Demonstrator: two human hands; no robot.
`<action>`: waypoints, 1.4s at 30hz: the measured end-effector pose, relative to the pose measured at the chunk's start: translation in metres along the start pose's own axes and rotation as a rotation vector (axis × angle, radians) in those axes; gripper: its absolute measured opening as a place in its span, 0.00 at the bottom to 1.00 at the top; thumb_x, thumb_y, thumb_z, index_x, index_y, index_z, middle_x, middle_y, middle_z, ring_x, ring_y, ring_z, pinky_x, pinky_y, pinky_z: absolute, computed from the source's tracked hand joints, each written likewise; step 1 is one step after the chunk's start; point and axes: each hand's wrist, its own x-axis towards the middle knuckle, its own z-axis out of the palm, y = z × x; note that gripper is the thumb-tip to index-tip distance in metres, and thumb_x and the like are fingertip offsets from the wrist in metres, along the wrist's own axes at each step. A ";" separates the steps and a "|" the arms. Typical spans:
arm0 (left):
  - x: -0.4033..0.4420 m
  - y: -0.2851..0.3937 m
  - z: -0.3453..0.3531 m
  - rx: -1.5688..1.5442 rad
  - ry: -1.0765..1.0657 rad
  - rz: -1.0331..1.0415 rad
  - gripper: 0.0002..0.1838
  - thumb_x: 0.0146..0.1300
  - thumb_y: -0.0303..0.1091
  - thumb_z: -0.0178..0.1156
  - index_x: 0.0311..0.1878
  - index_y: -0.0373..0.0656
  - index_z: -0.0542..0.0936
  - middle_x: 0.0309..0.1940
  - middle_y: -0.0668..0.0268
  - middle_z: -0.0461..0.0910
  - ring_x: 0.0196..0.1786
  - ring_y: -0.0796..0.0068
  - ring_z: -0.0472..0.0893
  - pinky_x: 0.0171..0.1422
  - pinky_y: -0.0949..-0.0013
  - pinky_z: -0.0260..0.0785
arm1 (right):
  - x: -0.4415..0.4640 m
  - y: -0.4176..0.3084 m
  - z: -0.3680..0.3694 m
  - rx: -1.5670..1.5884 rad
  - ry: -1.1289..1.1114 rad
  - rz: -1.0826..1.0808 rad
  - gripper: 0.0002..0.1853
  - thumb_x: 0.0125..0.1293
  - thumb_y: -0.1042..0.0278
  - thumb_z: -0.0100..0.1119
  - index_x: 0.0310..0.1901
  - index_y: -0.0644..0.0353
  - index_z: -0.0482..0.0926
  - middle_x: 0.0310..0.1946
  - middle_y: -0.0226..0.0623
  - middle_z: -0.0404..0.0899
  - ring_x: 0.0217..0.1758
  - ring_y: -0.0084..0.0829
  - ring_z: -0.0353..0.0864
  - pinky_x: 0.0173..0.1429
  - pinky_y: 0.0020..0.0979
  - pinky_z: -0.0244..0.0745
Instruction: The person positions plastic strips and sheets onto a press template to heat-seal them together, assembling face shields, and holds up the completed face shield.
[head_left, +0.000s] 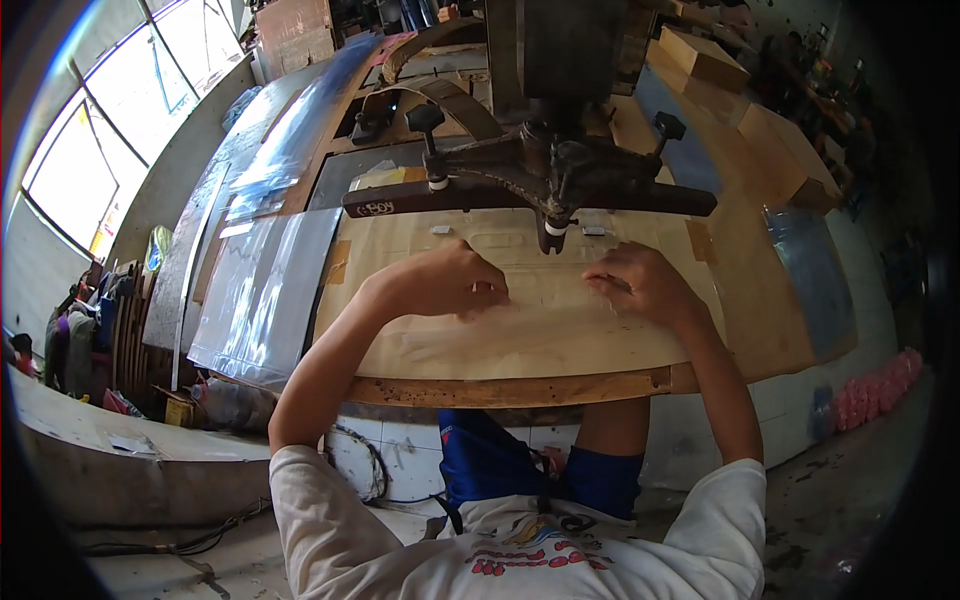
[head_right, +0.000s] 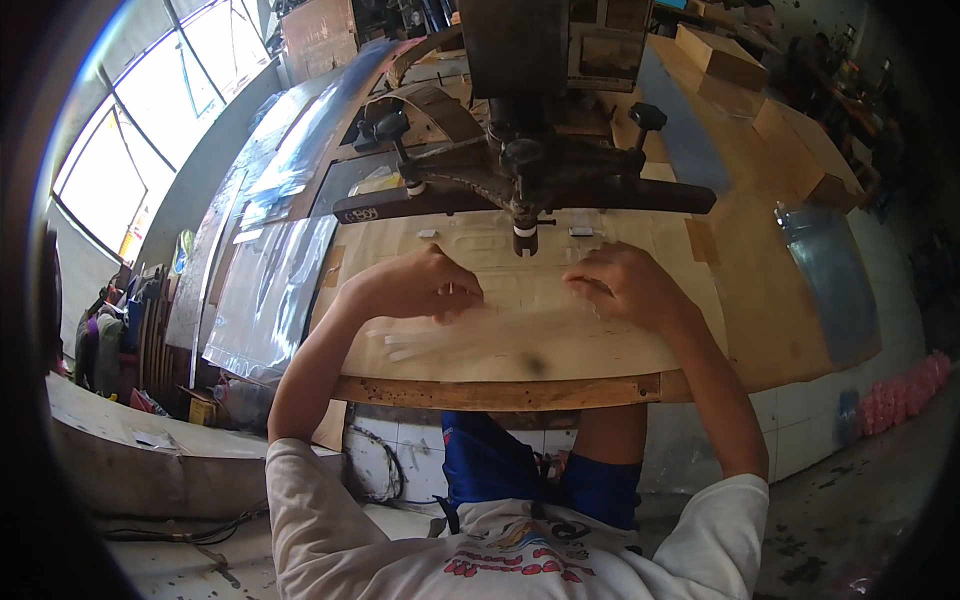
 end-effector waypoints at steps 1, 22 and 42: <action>0.003 -0.009 0.004 0.064 0.075 0.066 0.10 0.72 0.36 0.62 0.46 0.42 0.88 0.37 0.59 0.88 0.41 0.67 0.88 0.46 0.65 0.81 | 0.000 0.001 0.000 -0.012 0.024 -0.002 0.08 0.63 0.70 0.70 0.43 0.58 0.88 0.32 0.36 0.85 0.38 0.38 0.82 0.47 0.38 0.77; 0.006 -0.010 0.037 0.842 0.462 0.141 0.03 0.58 0.26 0.63 0.36 0.40 0.82 0.38 0.61 0.79 0.47 0.65 0.84 0.51 0.65 0.79 | 0.006 0.005 0.014 -0.108 -0.056 0.022 0.05 0.66 0.72 0.63 0.42 0.62 0.82 0.44 0.37 0.78 0.46 0.41 0.85 0.52 0.37 0.84; 0.001 -0.037 0.039 0.648 0.438 0.167 0.17 0.59 0.28 0.62 0.53 0.39 0.80 0.53 0.60 0.82 0.55 0.64 0.85 0.54 0.65 0.83 | 0.019 0.018 0.006 -0.042 -0.049 -0.094 0.06 0.64 0.68 0.68 0.39 0.58 0.84 0.40 0.34 0.81 0.40 0.36 0.85 0.45 0.36 0.85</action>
